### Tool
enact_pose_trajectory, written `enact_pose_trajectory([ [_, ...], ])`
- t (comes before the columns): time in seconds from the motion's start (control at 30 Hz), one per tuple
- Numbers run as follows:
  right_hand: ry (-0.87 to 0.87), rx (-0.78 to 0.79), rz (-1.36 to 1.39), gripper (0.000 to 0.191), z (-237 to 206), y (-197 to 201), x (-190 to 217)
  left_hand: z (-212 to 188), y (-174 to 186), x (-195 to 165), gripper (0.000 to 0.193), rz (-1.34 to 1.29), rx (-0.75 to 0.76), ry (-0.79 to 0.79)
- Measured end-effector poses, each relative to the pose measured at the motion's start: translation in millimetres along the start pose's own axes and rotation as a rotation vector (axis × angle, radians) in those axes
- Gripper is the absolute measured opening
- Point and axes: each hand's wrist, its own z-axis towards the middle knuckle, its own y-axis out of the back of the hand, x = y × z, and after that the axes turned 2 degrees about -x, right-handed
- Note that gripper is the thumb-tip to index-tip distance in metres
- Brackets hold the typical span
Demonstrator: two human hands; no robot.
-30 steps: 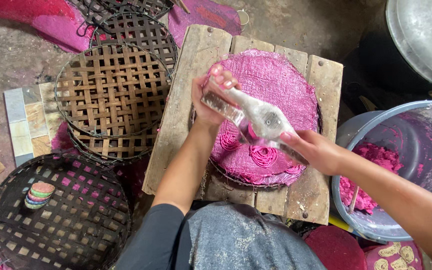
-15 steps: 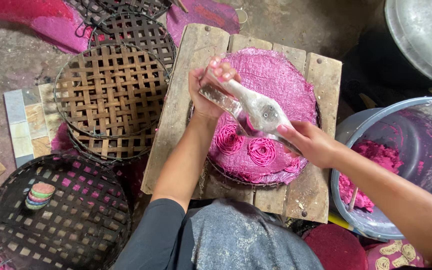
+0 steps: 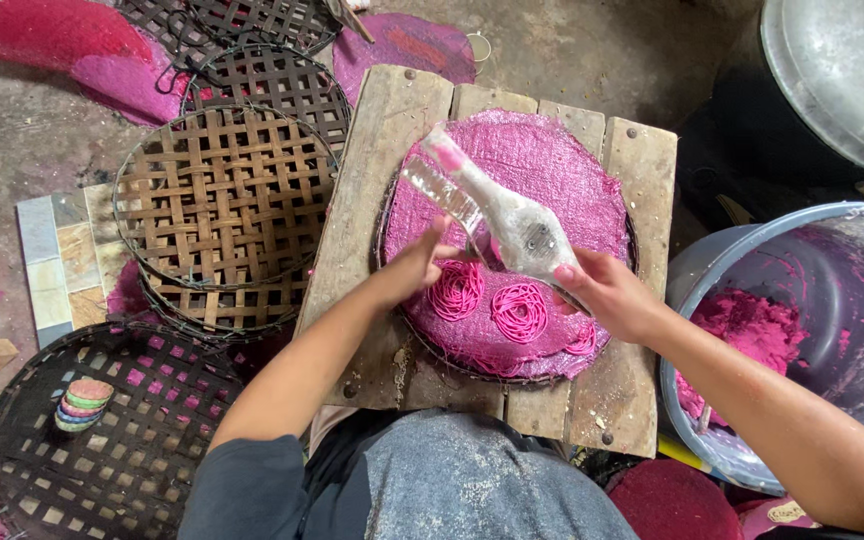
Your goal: The person sits on the floor and uses a hand-held extruder to press pink paste into spiral rosette shapes onto round fabric-covered boards, refilling the extruder from a bucket of paste and adding rosettes one by one. They then move finished boards aside, stack woven trays holding cream-colored rosettes, and place small colored cups onto a tray of rosettes.
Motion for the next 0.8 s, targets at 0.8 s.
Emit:
enact_pose_trajectory([
  [0.8, -0.187, 0.2, -0.102, 0.067, 98, -14, 133, 70, 121, -58, 0.036, -1.482, 0.03, -0.769],
])
